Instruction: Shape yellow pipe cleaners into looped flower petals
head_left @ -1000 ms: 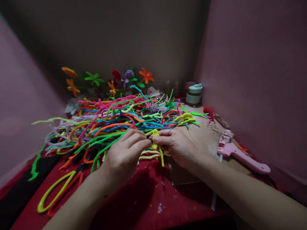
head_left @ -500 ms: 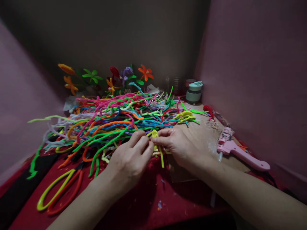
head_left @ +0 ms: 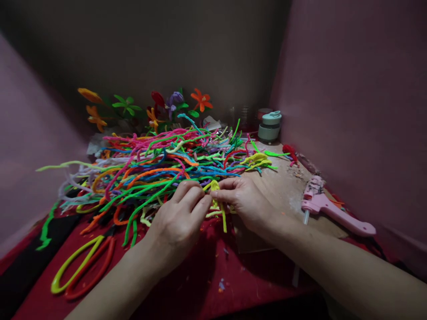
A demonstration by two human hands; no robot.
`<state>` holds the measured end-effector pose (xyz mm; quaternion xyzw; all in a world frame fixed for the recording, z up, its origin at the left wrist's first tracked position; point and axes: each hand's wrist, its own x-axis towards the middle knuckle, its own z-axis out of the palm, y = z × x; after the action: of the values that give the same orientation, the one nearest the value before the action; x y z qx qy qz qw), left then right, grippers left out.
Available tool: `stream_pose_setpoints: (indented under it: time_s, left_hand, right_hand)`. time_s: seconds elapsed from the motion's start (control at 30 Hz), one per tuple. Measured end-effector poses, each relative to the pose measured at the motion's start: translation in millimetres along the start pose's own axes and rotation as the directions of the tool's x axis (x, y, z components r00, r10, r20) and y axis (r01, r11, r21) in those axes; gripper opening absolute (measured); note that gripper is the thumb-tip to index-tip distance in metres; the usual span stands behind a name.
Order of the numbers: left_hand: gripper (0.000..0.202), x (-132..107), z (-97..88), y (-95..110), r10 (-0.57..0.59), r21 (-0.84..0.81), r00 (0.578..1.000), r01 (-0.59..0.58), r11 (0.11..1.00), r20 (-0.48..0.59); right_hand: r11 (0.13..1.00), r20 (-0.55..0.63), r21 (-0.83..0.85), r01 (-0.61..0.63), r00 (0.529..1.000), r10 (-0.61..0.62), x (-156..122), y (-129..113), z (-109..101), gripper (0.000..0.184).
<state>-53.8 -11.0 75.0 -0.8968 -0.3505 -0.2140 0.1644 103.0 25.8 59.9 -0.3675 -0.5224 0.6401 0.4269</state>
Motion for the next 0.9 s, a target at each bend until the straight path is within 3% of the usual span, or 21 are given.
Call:
stream_pose_setpoints:
  time_s: [0.37, 0.63, 0.7, 0.9]
  left_hand:
    - [0.026, 3, 0.6, 7, 0.112, 0.138, 0.993, -0.117, 0.984, 0.038]
    - [0.024, 7, 1.4, 15, 0.221, 0.245, 0.975, -0.212, 0.946, -0.007]
    - [0.024, 6, 1.3, 12, 0.184, 0.203, 0.983, -0.179, 0.963, -0.008]
    - [0.012, 0, 5.0, -1, -0.061, 0.010, 0.997, 0.061, 0.998, -0.054]
  right_hand:
    - [0.997, -0.046, -0.051, -0.056, 0.997, 0.054, 3, 7, -2, 0.017]
    - [0.994, 0.056, 0.043, -0.099, 0.994, 0.096, 5, 13, -3, 0.022]
    - [0.996, 0.052, 0.033, -0.089, 0.995, 0.087, 5, 13, -4, 0.021]
    - [0.984, 0.052, 0.095, -0.149, 0.988, 0.145, 5, 8, -2, 0.014]
